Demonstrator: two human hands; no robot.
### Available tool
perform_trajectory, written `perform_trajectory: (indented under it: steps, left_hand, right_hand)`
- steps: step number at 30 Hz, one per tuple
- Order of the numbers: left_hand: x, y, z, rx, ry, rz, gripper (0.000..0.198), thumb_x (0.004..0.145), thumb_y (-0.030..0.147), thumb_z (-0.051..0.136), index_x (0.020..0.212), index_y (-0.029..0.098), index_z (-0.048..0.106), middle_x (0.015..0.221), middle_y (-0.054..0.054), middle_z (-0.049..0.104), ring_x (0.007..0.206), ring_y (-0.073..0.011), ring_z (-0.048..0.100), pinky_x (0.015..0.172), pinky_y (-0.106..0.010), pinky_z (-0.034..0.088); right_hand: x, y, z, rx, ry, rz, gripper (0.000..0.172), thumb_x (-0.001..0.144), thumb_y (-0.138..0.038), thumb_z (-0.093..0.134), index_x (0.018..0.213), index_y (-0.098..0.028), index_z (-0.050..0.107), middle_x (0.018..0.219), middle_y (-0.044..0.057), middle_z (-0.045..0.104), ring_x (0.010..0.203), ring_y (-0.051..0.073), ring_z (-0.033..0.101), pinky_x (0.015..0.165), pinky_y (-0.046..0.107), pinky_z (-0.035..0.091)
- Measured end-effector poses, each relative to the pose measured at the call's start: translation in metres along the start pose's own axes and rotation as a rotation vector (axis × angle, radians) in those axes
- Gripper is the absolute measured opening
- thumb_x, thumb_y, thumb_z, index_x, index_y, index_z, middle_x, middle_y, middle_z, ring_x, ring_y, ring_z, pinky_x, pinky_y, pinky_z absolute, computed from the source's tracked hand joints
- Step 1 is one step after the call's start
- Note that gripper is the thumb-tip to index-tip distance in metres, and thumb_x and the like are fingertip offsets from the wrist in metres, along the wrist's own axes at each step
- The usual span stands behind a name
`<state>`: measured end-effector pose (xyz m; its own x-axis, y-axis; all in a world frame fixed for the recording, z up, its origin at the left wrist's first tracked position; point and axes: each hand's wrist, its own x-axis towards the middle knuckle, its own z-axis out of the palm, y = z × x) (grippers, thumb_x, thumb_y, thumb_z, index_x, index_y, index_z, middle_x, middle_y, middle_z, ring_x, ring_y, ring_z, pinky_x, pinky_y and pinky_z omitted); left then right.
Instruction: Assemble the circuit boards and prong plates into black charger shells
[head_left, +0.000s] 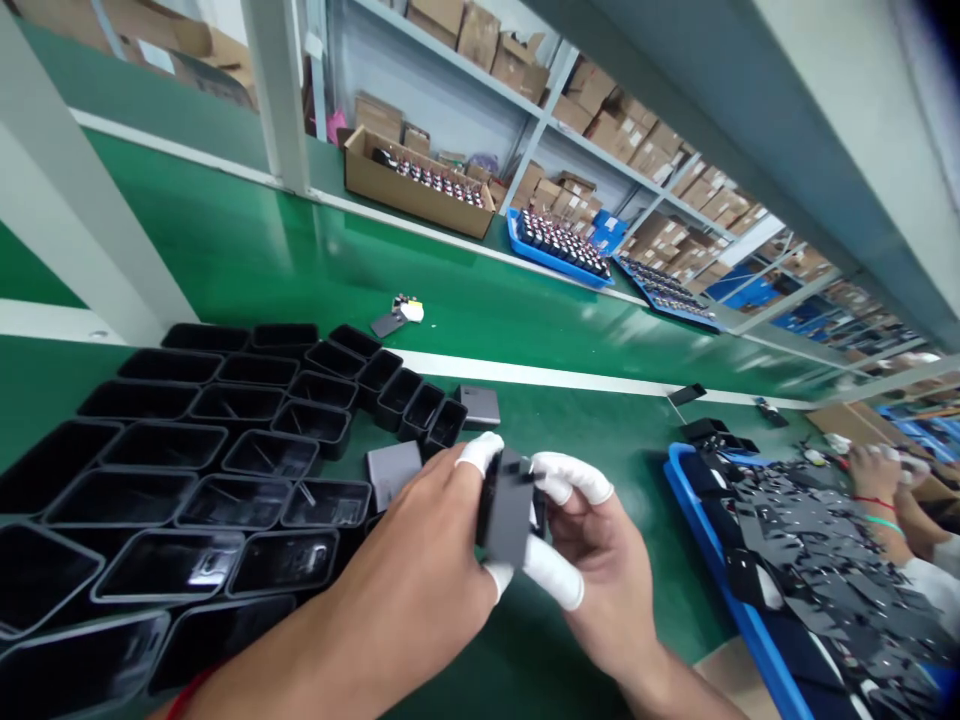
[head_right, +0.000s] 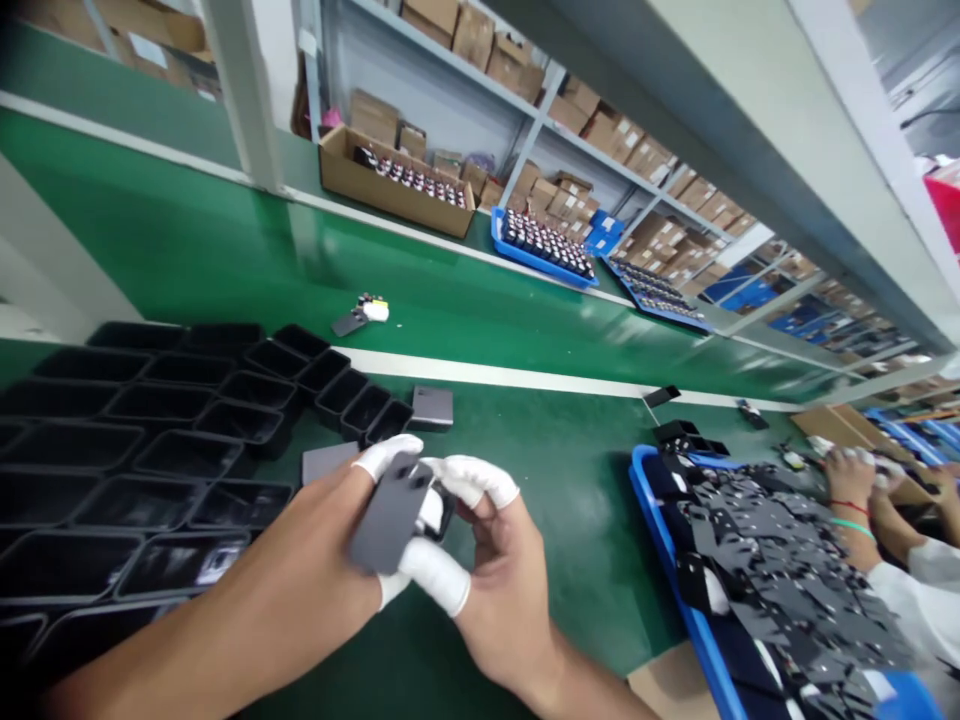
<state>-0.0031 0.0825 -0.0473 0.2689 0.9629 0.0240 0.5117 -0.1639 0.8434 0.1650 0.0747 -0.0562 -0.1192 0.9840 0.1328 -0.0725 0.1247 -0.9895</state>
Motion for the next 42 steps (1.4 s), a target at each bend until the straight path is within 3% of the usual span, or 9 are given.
perform_trajectory:
  steps: [6, 15, 21, 25, 29, 33, 36, 38, 42]
  left_hand:
    - [-0.003, 0.002, -0.002, -0.202, 0.071, 0.114, 0.052, 0.075, 0.011, 0.058, 0.119, 0.034, 0.046, 0.109, 0.011, 0.059, 0.097, -0.0042, 0.060, 0.080, -0.009, 0.050]
    - [-0.002, 0.009, -0.009, -0.234, -0.053, 0.290, 0.041, 0.073, 0.001, 0.049, 0.107, 0.024, 0.052, 0.117, 0.004, 0.053, 0.108, -0.0084, 0.055, 0.092, -0.017, 0.048]
    - [-0.003, 0.006, -0.009, -0.177, -0.004, 0.130, 0.036, 0.076, 0.014, 0.056, 0.111, 0.023, 0.052, 0.105, 0.000, 0.057, 0.092, -0.0108, 0.060, 0.075, -0.020, 0.054]
    - [0.001, 0.006, -0.009, -0.095, -0.012, -0.107, 0.041, 0.075, 0.030, 0.060, 0.114, 0.018, 0.054, 0.103, -0.006, 0.060, 0.094, -0.0211, 0.062, 0.083, -0.037, 0.056]
    - [0.005, 0.004, -0.008, -0.010, 0.030, -0.116, 0.057, 0.076, 0.035, 0.063, 0.128, 0.018, 0.052, 0.122, -0.010, 0.057, 0.113, -0.0261, 0.057, 0.097, -0.044, 0.051]
    - [0.004, -0.001, -0.009, -0.191, 0.053, 0.011, 0.077, 0.077, 0.034, 0.066, 0.145, 0.016, 0.036, 0.114, -0.009, 0.056, 0.088, -0.0153, 0.062, 0.080, -0.031, 0.058]
    - [0.003, -0.003, -0.015, -0.125, 0.092, 0.082, 0.067, 0.079, 0.032, 0.065, 0.140, 0.019, 0.042, 0.118, -0.008, 0.053, 0.084, -0.0126, 0.060, 0.077, -0.029, 0.058]
    - [0.003, -0.001, -0.021, 0.056, 0.014, 0.056, 0.048, 0.083, 0.031, 0.061, 0.129, 0.020, 0.053, 0.123, -0.007, 0.051, 0.093, -0.0166, 0.058, 0.083, -0.036, 0.056]
    - [0.003, 0.007, -0.030, 0.412, -0.375, 0.018, 0.023, 0.086, 0.021, 0.055, 0.106, 0.013, 0.065, 0.115, -0.011, 0.054, 0.109, -0.0282, 0.050, 0.098, -0.052, 0.043]
  right_hand:
    - [0.011, -0.009, 0.004, 0.172, -0.214, 0.052, 0.031, 0.094, -0.028, 0.060, 0.125, -0.029, 0.060, 0.136, 0.005, 0.053, 0.128, 0.019, 0.050, 0.107, 0.031, 0.044]
    - [0.009, -0.001, 0.022, 0.518, -0.260, 0.223, 0.037, 0.093, -0.029, 0.062, 0.128, -0.038, 0.063, 0.123, 0.003, 0.062, 0.108, 0.017, 0.063, 0.096, 0.032, 0.051]
    - [0.020, -0.008, 0.016, 0.560, -0.211, 0.466, 0.033, 0.084, -0.043, 0.071, 0.115, -0.031, 0.071, 0.116, 0.004, 0.066, 0.105, 0.020, 0.064, 0.100, 0.038, 0.048]
    - [0.018, 0.001, -0.002, 0.417, -0.239, 0.184, 0.039, 0.097, -0.046, 0.051, 0.130, -0.031, 0.063, 0.134, 0.006, 0.055, 0.119, 0.020, 0.056, 0.106, 0.038, 0.043]
    - [0.011, 0.006, -0.006, 0.037, -0.213, 0.016, 0.046, 0.092, -0.025, 0.063, 0.135, -0.038, 0.056, 0.134, 0.001, 0.055, 0.122, 0.017, 0.055, 0.111, 0.036, 0.039]
    - [0.026, 0.003, -0.004, 0.366, -0.077, 0.251, 0.028, 0.089, -0.028, 0.066, 0.117, -0.023, 0.071, 0.108, 0.006, 0.068, 0.086, 0.014, 0.067, 0.081, 0.024, 0.057]
    - [0.043, 0.004, -0.009, 0.682, 0.027, 0.492, 0.026, 0.078, -0.028, 0.076, 0.097, -0.009, 0.075, 0.098, 0.012, 0.070, 0.074, 0.017, 0.069, 0.069, 0.023, 0.059]
    - [0.051, 0.006, -0.015, 0.773, 0.023, 0.576, 0.030, 0.074, -0.026, 0.079, 0.097, -0.007, 0.075, 0.097, 0.015, 0.070, 0.075, 0.019, 0.070, 0.071, 0.024, 0.059]
    - [0.058, 0.007, -0.022, 0.785, 0.013, 0.619, 0.037, 0.067, -0.025, 0.084, 0.099, -0.008, 0.075, 0.095, 0.016, 0.070, 0.075, 0.019, 0.070, 0.070, 0.021, 0.058]
